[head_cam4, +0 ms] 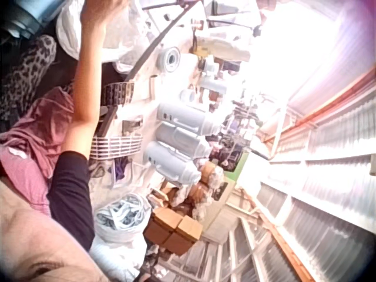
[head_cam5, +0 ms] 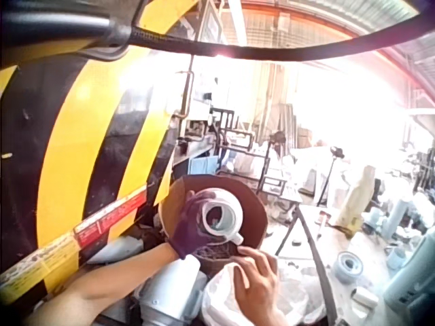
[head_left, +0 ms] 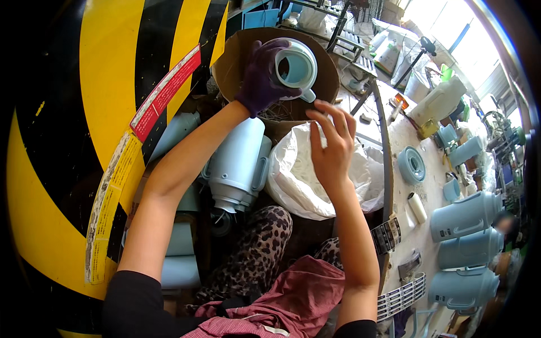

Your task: The person labels a thermos body with a sticker, places a plastic insert into the thermos opening, and then fits a handle component over the top, repeating these actions with multiple thermoses.

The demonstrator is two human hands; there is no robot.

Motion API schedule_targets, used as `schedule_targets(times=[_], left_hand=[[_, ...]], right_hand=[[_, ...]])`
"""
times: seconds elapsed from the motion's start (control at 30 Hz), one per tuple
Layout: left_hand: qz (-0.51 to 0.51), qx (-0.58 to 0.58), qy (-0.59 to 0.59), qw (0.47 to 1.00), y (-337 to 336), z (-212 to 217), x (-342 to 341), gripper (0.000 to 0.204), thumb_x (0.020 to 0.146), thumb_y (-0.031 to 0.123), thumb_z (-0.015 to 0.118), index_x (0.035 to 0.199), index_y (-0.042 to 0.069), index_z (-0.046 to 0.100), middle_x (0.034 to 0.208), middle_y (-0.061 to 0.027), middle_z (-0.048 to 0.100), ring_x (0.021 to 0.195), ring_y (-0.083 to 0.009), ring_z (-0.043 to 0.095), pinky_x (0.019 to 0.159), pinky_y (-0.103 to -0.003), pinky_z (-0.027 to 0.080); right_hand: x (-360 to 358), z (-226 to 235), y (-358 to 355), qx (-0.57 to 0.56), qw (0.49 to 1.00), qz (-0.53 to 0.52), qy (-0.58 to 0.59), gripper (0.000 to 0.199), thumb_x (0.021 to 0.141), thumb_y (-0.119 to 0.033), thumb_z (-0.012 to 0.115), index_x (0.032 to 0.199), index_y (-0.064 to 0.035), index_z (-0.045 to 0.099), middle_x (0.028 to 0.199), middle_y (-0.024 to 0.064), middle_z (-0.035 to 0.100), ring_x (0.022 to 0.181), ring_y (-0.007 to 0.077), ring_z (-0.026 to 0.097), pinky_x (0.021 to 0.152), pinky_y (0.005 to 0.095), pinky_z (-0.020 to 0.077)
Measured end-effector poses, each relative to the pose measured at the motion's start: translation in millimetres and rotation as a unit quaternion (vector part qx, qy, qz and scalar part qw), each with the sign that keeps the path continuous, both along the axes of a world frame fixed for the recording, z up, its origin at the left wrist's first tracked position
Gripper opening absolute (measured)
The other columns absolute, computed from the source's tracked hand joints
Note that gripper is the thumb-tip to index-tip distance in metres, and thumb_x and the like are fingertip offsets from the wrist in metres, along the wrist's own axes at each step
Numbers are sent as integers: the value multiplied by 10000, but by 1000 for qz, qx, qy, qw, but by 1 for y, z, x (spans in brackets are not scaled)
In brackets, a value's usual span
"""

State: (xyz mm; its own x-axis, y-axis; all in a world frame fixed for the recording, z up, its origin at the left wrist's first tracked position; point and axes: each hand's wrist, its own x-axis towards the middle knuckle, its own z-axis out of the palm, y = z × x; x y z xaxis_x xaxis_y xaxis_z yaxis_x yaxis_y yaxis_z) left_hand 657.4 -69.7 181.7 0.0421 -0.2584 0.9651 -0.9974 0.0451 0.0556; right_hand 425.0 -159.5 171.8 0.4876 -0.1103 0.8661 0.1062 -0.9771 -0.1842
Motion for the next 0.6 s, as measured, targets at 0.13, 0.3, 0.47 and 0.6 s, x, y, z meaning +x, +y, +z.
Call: schedule_targets(times=[0.13, 0.3, 0.47, 0.6], left_hand=[[-64, 41, 145, 987, 30, -4, -18, 908, 607, 354, 959, 1331, 78, 485, 1363, -126, 581, 1275, -333, 546, 1153, -482, 331], [35, -96, 236, 967, 152, -19, -106, 931, 817, 447, 829, 1512, 49, 355, 1323, -148, 569, 1189, -290, 602, 942, -430, 568], [200, -41, 258, 944, 237, -48, -180, 783, 963, 540, 565, 1518, 27, 360, 1455, -218, 482, 1292, -387, 554, 1045, -516, 511], [-95, -174, 398, 896, 231, -41, -209, 669, 891, 464, 648, 1393, 64, 458, 1449, -219, 489, 1322, -407, 528, 1101, -547, 443]], right_hand=[[-42, -57, -33, 105, 990, -3, 92, 107, 878, -26, 695, 963, -60, 752, 1060, 65, 714, 1057, 293, 622, 931, 393, 498], [-79, -166, -90, 303, 906, -91, 281, 151, 912, -86, 651, 994, -77, 777, 1026, 127, 722, 961, 346, 667, 876, 402, 522], [-24, -268, -118, 386, 795, -230, 409, 286, 861, -288, 727, 1068, -98, 780, 1089, 163, 747, 1009, 337, 719, 888, 435, 543], [4, -289, -117, 462, 741, -243, 422, 342, 804, -331, 751, 1056, -103, 790, 1099, 164, 754, 1038, 329, 721, 887, 419, 552]])
